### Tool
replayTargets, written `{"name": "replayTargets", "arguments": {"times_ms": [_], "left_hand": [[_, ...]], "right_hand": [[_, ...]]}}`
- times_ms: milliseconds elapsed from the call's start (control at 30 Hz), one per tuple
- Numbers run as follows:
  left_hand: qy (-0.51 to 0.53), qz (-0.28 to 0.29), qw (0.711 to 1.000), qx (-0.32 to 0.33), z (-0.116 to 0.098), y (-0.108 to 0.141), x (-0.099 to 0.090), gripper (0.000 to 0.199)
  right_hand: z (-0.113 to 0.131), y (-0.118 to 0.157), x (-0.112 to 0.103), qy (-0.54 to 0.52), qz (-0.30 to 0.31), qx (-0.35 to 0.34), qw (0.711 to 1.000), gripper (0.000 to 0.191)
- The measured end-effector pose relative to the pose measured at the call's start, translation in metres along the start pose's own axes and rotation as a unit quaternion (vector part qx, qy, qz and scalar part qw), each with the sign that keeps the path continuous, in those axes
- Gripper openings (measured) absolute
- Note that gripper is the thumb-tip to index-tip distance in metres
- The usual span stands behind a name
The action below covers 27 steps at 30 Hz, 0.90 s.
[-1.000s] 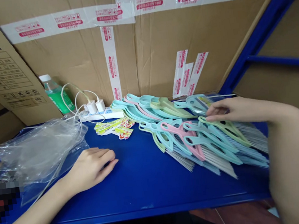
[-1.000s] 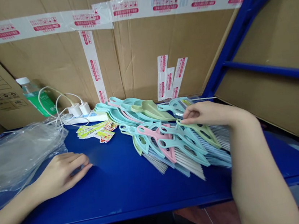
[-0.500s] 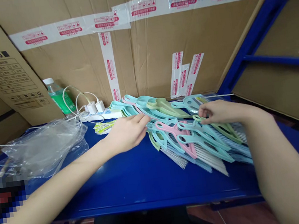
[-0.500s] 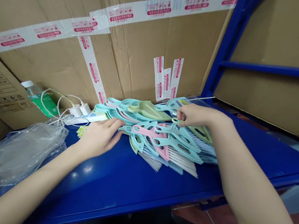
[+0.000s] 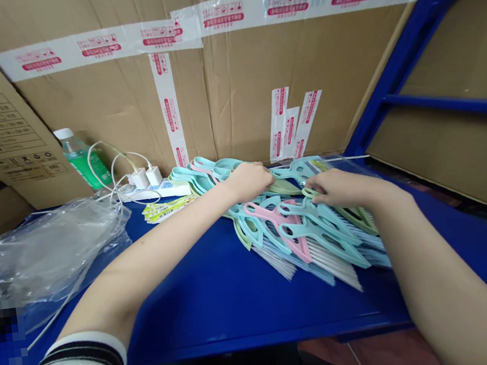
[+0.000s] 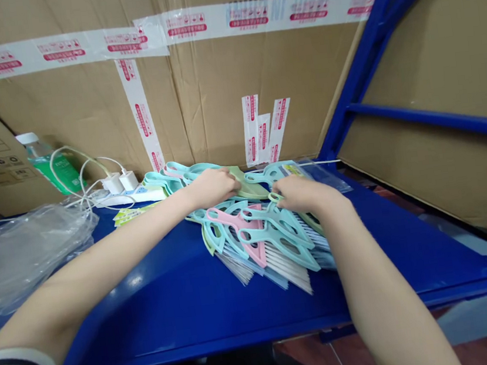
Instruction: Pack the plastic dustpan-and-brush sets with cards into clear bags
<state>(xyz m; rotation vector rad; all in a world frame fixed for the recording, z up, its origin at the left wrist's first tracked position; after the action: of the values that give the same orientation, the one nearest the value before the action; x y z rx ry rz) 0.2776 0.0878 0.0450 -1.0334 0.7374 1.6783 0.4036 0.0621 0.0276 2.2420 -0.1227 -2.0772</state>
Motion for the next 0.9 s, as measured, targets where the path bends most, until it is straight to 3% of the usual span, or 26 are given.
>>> {"name": "replayTargets", "arguments": {"times_ms": [233, 367, 667, 900], "left_hand": [[-0.014, -0.008, 1.0, -0.007, 0.006, 0.004, 0.0, 0.025], [-0.041, -0.024, 0.999, -0.014, 0.007, 0.017, -0.005, 0.028], [-0.115, -0.023, 0.991, -0.063, 0.011, 0.06, -0.018, 0.02], [-0.15, -0.085, 0.982, -0.076, 0.009, 0.108, -0.03, 0.016]], "right_hand": [[0.005, -0.001, 0.0, -0.001, -0.014, -0.015, 1.0, 0.035], [0.015, 0.0, -0.003, -0.002, -0.03, -0.04, 0.999, 0.037], [0.022, 0.0, -0.005, -0.021, -0.063, -0.076, 0.995, 0.034], [0.026, -0.001, -0.005, -0.021, -0.087, -0.092, 0.992, 0.041]]}}
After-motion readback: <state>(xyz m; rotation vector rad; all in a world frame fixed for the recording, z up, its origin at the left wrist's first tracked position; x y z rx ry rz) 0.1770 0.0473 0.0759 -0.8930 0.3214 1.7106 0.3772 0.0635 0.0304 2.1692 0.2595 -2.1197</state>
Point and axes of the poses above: each hand's wrist, its own y-axis away from the middle knuckle, its own x-axis out of the palm, z = x × y, the point moved 6 cm from there along -y, towards the middle knuckle, and after that the axes turned 8 degrees about x, right-handed, at the moved point
